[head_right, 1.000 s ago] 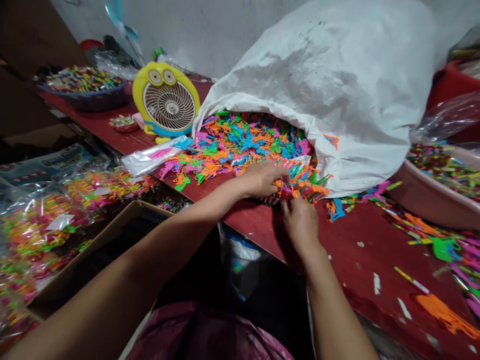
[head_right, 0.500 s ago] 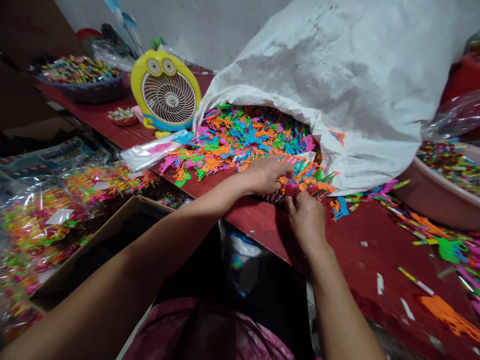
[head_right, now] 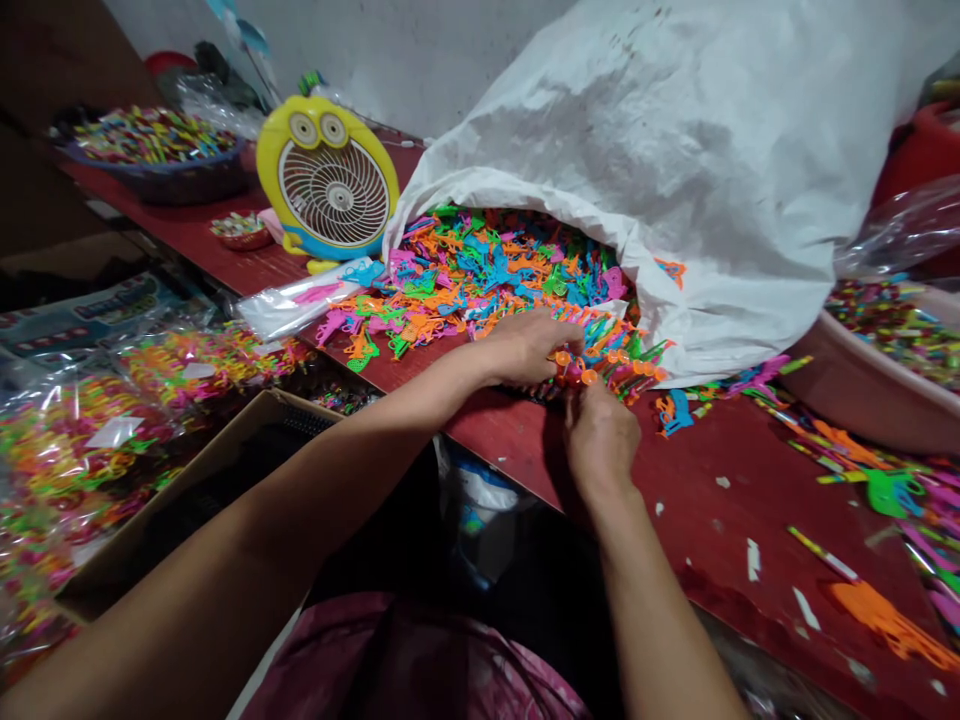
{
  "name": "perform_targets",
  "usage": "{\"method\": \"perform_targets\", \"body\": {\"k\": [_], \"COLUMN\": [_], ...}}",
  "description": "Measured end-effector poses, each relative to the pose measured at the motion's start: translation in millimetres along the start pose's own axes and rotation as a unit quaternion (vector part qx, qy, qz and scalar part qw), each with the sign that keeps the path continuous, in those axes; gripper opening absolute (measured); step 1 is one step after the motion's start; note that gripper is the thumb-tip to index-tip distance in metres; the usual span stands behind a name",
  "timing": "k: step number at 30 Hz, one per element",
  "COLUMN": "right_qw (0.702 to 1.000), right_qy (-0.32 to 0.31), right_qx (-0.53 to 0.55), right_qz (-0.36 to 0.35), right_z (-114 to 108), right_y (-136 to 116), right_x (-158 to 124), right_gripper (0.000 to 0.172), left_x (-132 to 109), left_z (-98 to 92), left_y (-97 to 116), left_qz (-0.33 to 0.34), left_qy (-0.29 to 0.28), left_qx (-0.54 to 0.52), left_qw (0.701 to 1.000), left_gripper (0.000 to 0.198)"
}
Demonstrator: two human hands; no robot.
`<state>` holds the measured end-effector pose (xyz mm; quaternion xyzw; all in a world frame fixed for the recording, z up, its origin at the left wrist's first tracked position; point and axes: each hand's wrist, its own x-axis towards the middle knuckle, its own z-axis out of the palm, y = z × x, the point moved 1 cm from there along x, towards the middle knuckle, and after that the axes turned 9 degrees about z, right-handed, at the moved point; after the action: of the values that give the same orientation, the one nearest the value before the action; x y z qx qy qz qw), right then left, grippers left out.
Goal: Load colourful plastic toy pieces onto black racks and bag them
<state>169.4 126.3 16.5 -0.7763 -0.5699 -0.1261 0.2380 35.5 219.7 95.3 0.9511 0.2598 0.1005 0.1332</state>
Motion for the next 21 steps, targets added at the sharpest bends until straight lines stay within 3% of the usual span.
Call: {"method": "perform_targets", "body": {"k": [7, 10, 14, 18, 21], "right_qw": [0.996, 0.996, 0.997, 0.979, 0.963], "right_qy": [-0.084, -0.072, -0.039, -0.042, 0.004], "right_qx": [-0.039, -0.046, 0.057, 0.196, 0.257], "right_qz": [0.004, 0.027, 0.029, 0.044, 0.077], "right_z": [-3.8, -1.5, 4.0, 1.7, -8.3], "right_y": [3.5, 1.2, -0.1, 6.0, 11.2], "right_x": [13.7, 10.7, 0.2, -9.3, -13.5], "right_gripper": [0.023, 0.023, 0.020, 0.019, 0.031], "left_x": [-2.1, -0.2, 1.8, 2.4, 5.1], "left_z": [0.2, 2.8, 4.9, 4.4, 5.5], "left_y": [3.8, 3.7, 4.5, 7.0, 5.6], "left_qz": [0.008, 0.006, -0.004, 0.002, -0.002], "left_qy": [0.011, 0.024, 0.027, 0.019, 0.011], "left_qx": [-0.006, 0.004, 0.021, 0.054, 0.056], "left_qw": [1.000, 1.000, 0.999, 0.998, 0.998], "left_gripper": [0.042, 0.040, 0.031, 0.026, 0.025]}}
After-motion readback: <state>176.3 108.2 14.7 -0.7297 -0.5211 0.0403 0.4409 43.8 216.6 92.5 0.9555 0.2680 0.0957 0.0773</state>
